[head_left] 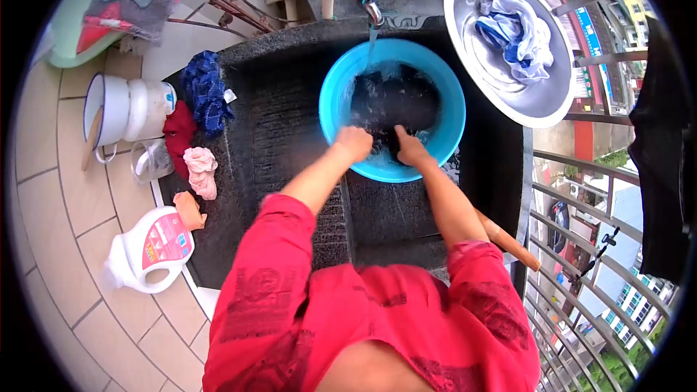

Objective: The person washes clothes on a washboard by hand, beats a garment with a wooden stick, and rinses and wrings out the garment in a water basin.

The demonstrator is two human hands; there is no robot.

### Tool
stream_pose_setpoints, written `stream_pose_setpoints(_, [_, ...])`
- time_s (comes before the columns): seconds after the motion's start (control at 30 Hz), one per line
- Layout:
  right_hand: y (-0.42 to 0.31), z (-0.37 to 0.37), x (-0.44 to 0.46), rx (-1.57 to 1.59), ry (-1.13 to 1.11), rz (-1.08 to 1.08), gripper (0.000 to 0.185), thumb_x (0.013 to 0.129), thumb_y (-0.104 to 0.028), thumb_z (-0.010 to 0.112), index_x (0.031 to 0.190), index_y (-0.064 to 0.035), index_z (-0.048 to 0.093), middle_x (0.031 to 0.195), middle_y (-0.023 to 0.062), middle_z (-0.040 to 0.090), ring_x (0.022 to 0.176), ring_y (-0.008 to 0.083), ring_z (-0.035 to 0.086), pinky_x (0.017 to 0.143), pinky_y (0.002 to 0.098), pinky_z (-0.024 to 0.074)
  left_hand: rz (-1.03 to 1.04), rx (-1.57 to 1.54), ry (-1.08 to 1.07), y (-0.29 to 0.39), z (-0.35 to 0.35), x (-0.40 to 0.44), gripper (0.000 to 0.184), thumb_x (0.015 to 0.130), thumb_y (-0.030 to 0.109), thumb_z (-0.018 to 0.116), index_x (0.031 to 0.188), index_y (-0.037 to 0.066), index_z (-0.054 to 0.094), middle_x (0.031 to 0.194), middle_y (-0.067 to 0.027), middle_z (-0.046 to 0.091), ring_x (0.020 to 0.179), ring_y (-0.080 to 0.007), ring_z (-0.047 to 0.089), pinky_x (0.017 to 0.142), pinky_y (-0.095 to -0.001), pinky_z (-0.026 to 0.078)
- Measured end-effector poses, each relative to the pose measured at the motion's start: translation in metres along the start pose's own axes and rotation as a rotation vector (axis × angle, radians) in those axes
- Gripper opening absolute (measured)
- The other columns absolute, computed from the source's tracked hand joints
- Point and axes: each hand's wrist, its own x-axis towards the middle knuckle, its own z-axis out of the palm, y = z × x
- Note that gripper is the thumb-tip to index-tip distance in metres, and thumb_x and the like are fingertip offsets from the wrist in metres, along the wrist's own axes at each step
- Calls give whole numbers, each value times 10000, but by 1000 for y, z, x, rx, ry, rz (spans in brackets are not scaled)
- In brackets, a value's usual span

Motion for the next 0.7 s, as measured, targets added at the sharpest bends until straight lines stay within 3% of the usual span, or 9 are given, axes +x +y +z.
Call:
stream_pose_setpoints(0.3, [-70,-160,-167,132,615,-534,665,648,78,480,1301,53,358,1298,250,433,1261,355,379,1041,356,300,-143,428,577,-19,-214,-120,182,753,238,615,716,63,653,710,-132,653,660,-262,663,603,-370,530])
stream_pose_setpoints(0.37, [-92,-201,-194,161,847,-625,679,626,86,472,1297,39,376,1261,209,476,1240,328,412,1037,347,308,-167,477,598,2,-271,-153,196,726,210,658,839,57,614,694,-133,647,658,-261,662,593,-354,528])
stream_pose_setpoints(0.43, [-114,-252,-229,262,979,-733,636,635,93,450,1267,26,423,1222,174,513,1203,288,459,1025,336,334,-97,591,812,17,-311,-182,201,751,86,550,944,93,608,673,-86,637,631,-229,656,585,-340,506])
stream_pose_setpoints(0.53, [-155,-312,-283,727,958,-916,468,734,4,563,1198,-55,539,1183,154,553,1135,269,525,993,323,380,-90,729,988,38,-369,-228,551,741,-44,498,1227,213,525,825,-96,596,785,-262,618,672,-395,522])
stream_pose_setpoints(0.57, [-172,-324,-301,691,1094,-880,402,775,-55,604,1175,-82,572,1160,143,574,1105,264,550,983,318,393,-46,757,1066,34,-384,-237,515,736,-55,493,1191,184,522,846,-115,571,797,-282,609,676,-408,519])
stream_pose_setpoints(0.6, [-195,-334,-324,775,991,-1059,412,786,-25,553,1197,-49,547,982,96,597,882,181,550,796,279,432,35,916,1178,59,-407,-249,426,718,-125,508,1103,45,579,756,-73,557,701,-143,575,581,-281,486])
stream_pose_setpoints(0.63, [-210,-339,-340,856,876,-1235,423,797,5,502,1219,-15,523,804,49,621,658,97,551,609,241,470,-132,726,1091,71,-417,-258,583,680,-150,462,1213,76,526,779,-120,542,715,-226,593,650,-335,519])
stream_pose_setpoints(0.67, [-216,-347,-349,824,885,-1289,411,800,-20,517,1211,-28,533,844,58,619,707,118,555,650,251,465,-211,562,1013,86,-435,-266,622,677,-162,420,1247,74,502,883,-177,564,799,-292,602,733,-374,521])
stream_pose_setpoints(0.7, [-215,-357,-353,740,949,-1280,399,803,-45,531,1202,-41,543,883,67,617,755,140,560,692,262,460,343,707,1145,53,-444,-277,637,682,-173,389,1266,62,482,985,-211,564,860,-346,591,760,-407,506])
